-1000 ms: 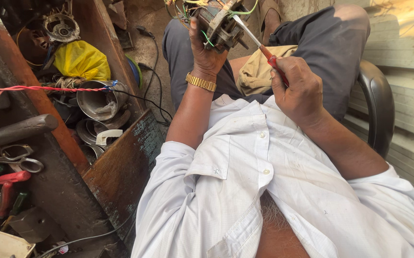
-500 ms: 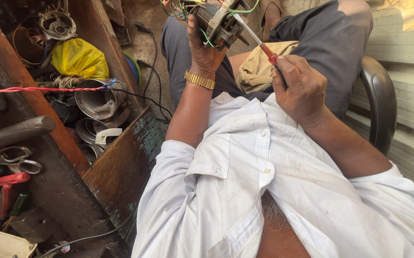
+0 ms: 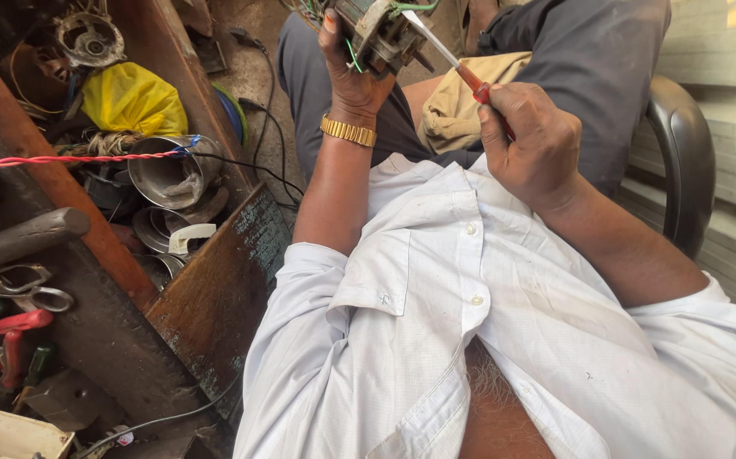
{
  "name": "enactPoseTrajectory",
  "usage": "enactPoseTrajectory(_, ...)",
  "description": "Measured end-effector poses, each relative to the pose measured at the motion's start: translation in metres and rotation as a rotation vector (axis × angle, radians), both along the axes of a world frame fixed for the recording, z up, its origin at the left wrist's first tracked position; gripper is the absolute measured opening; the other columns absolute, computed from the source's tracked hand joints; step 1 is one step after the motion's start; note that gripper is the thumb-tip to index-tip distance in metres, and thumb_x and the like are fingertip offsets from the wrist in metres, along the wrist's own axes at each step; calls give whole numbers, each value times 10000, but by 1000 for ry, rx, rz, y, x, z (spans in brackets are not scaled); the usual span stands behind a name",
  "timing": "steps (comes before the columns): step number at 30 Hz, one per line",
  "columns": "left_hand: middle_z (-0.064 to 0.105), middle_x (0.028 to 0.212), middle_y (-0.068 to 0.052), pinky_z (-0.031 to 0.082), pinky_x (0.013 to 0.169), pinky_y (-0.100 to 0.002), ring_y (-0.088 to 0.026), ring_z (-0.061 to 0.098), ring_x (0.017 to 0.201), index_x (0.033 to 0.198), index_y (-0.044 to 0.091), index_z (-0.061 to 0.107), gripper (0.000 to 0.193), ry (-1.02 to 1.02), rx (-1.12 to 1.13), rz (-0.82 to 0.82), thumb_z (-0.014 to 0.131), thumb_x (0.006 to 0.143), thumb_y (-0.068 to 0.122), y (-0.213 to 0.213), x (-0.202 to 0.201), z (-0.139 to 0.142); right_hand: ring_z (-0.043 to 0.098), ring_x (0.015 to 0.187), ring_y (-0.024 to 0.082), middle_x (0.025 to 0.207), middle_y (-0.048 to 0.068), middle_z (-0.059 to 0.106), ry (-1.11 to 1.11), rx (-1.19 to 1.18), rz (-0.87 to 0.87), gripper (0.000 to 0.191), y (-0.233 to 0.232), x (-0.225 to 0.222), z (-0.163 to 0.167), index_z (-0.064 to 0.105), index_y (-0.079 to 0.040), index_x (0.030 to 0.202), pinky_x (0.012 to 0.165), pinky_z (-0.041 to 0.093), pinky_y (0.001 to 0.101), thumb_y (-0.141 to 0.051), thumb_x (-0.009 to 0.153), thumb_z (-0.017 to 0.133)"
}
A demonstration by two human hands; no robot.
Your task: The person holds a small electric motor in their left hand and uses a red-handled screwdriver in their right hand to adjust internal components. They repeatedly probe and scrape inside the motor housing while seated on the floor.
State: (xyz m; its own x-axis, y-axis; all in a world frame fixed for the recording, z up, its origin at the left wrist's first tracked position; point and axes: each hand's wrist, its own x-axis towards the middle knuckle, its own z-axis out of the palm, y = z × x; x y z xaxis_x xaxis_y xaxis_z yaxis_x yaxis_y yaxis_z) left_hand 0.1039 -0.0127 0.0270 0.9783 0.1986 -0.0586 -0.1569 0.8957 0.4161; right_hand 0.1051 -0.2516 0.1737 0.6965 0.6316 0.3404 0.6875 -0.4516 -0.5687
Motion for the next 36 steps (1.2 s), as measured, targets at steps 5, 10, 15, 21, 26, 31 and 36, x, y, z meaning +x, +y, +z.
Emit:
enactPoseTrajectory(5,713,1252,-126,618,992,-473,-283,713,1182,1358,46,629,720,-2,22,4,658,951,639,1,-1,-9,669,705,151,989,111,703,227,109,-43,117,-7,-4,-9,606,0,1168,611,528,274,-2,1112,709)
enactPoseTrajectory(10,726,1225,-127,630,1005,-470,-272,727,1135,1348,35,630,677,-23,57,9,674,973,598,1,0,-5,639,940,115,1095,130,687,884,476,-6,102,-17,0,-19,525,-3,1223,817,523,262,-44,1160,593)
enactPoseTrajectory(15,744,1212,-118,644,989,-464,-268,745,1119,1336,58,639,689,-58,84,-17,673,935,617,-1,-1,1,478,574,71,971,164,682,1555,687,-144,102,-29,13,-22,542,-23,1162,502,375,210,-89,1087,561)
enactPoseTrajectory(21,761,1056,-116,629,855,-414,-189,733,836,1234,-4,660,568,-117,-41,-34,603,1153,555,-5,-1,-8,514,681,76,1009,127,656,1422,573,-147,258,-30,16,-17,515,-33,1190,579,418,225,-59,1001,688)
enactPoseTrajectory(26,722,1240,-58,618,1014,-466,-241,709,1196,1334,85,646,639,-34,-30,-1,641,973,613,-3,4,-4,631,847,154,1016,121,678,471,133,-54,228,-19,7,-2,575,7,1176,762,519,292,-39,1068,771)
enactPoseTrajectory(31,715,1279,-77,601,1028,-504,-273,701,1213,1366,124,619,664,-110,-90,-8,641,948,640,0,4,-8,674,844,246,1087,115,700,-252,-147,-25,281,-8,5,11,682,11,1267,734,545,352,-32,1028,824)
enactPoseTrajectory(36,690,1328,-109,603,1026,-490,-287,687,1219,1414,81,576,748,-100,-168,-1,653,943,657,4,-9,-26,702,899,245,1118,120,663,-219,-131,42,339,2,2,12,670,5,1347,745,586,349,-11,1031,794)
